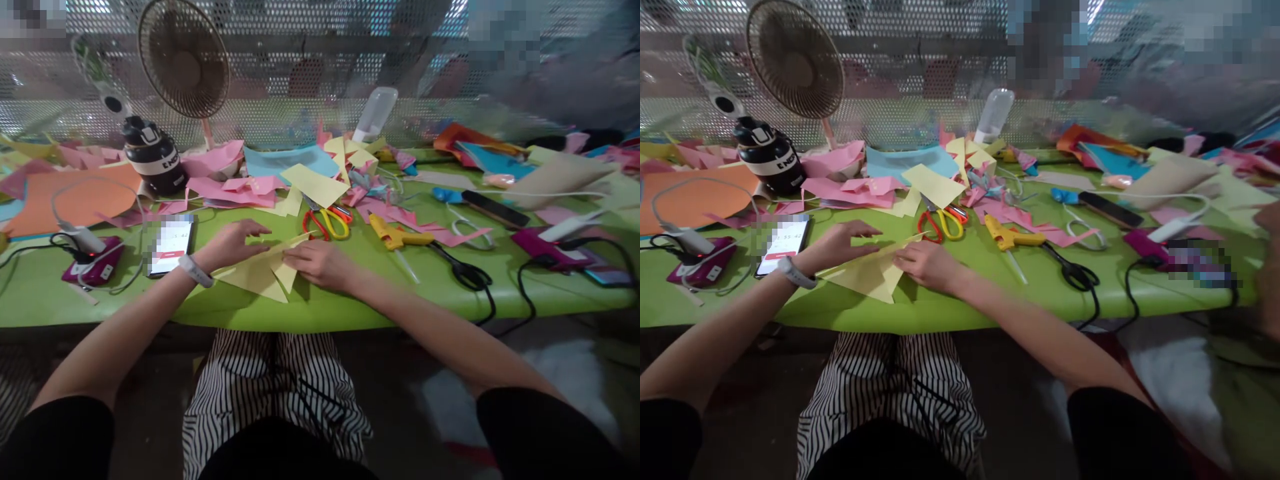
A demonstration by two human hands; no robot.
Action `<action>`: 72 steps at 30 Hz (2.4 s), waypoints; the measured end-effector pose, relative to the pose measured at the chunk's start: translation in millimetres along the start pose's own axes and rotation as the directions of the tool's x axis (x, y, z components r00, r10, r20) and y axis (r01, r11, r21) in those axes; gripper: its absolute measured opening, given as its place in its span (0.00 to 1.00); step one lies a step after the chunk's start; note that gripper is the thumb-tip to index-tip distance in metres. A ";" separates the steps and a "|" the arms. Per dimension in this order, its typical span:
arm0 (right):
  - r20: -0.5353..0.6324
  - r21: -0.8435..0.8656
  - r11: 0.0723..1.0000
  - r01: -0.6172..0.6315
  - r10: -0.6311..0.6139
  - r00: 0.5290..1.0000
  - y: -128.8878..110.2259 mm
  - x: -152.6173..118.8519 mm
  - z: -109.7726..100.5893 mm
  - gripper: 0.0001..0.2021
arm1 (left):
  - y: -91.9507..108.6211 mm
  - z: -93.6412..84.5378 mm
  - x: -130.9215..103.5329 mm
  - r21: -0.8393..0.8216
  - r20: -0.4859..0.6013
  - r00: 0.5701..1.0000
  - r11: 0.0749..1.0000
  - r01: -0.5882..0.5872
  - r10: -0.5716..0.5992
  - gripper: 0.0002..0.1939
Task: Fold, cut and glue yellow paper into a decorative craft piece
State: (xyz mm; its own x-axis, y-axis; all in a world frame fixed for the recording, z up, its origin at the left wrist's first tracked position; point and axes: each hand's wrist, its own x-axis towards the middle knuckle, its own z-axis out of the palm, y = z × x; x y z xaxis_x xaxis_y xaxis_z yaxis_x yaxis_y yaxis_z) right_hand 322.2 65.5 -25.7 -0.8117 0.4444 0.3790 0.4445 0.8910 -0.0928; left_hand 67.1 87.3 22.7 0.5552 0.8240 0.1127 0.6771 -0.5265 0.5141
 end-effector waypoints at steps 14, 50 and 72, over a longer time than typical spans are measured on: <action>-0.043 0.459 0.874 -0.159 0.200 0.979 -2.3 -0.7 2.2 0.10 | -6.5 43.4 -52.1 0.358 0.147 0.985 0.923 -0.140 0.092 0.29; 0.283 0.598 0.359 -0.717 0.742 0.608 -38.7 44.3 12.3 0.14 | -13.3 42.2 -51.8 0.295 0.102 0.987 0.944 -0.149 0.124 0.29; 0.247 0.486 0.417 -0.768 0.778 0.578 -40.9 57.0 12.2 0.14 | -15.0 40.7 -51.4 0.323 0.124 0.982 0.930 -0.178 0.144 0.27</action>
State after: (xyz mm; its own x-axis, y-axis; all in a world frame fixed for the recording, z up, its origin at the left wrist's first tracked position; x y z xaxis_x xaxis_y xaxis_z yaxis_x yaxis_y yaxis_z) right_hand 253.1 55.5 -11.5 -0.2171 0.9728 -0.0804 0.6247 0.0752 -0.7773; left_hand 48.0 44.3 -25.4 0.7028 0.7070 0.0793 0.6869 -0.7033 0.1832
